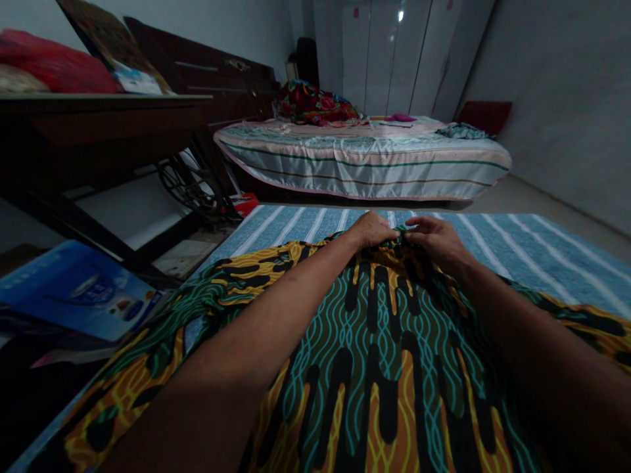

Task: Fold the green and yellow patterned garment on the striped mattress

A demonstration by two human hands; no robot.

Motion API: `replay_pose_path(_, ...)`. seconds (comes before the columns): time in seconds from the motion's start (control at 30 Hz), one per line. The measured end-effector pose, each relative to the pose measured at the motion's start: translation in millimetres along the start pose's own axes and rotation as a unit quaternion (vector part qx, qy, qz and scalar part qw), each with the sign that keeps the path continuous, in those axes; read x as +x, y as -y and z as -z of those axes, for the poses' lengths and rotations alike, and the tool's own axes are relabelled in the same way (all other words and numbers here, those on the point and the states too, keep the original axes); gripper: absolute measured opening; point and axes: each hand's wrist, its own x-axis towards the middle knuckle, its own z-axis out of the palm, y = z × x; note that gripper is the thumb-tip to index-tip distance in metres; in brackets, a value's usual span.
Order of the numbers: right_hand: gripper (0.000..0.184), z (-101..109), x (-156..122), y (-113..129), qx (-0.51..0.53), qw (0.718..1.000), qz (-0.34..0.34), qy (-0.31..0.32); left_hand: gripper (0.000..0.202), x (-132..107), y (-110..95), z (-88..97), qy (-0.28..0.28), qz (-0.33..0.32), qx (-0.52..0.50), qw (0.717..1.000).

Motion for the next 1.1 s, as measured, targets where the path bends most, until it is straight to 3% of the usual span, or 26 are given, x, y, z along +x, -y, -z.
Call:
replay_pose_path(0.1, 0.030, 3.3, -3.8, -0.6, -0.107, 0.992, 0.069, 0.004, 0.030, -0.6, -2.5, 0.7, 0.003, 0.001, -0.013, 1.000)
replay_pose_path(0.2, 0.024, 6.0, -6.0, -2.5, -0.238, 0.961, 0.143, 0.015, 0.028, -0.8, -5.9, 2.4, 0.001, 0.002, -0.024, 1.000)
replay_pose_path(0.4, 0.014, 4.5, -7.6, -5.2, -0.336, 0.918, 0.203, -0.051, 0.025, -4.1, -11.7, 8.7, 0.003, 0.037, -0.082, 0.996)
replay_pose_path(0.57, 0.002, -0.3, -8.1, -6.3, -0.311, 0.924, 0.200, -0.100, 0.027, -6.3, -11.6, 11.4, 0.013, 0.031, -0.121, 0.992)
replay_pose_path(0.67, 0.005, -2.9, -7.6, -8.3, -0.285, 0.933, 0.185, -0.115, 0.026, -5.9, -10.4, 9.6, -0.003, 0.032, -0.132, 0.991)
replay_pose_path(0.8, 0.014, -3.3, -8.7, -10.1, -0.341, 0.918, 0.175, -0.106, 0.029, -5.0, -11.0, 6.4, -0.032, 0.016, -0.111, 0.993)
replay_pose_path(0.93, 0.021, -1.0, -15.2, -7.0, -0.465, 0.854, 0.208, -0.109, 0.030, -4.4, -14.4, 6.2, -0.048, 0.016, -0.082, 0.995)
replay_pose_path(1.1, 0.020, -6.9, -29.8, 6.6, -0.588, 0.711, 0.372, -0.105, 0.025, 0.9, -17.2, 10.8, -0.034, 0.027, -0.066, 0.997)
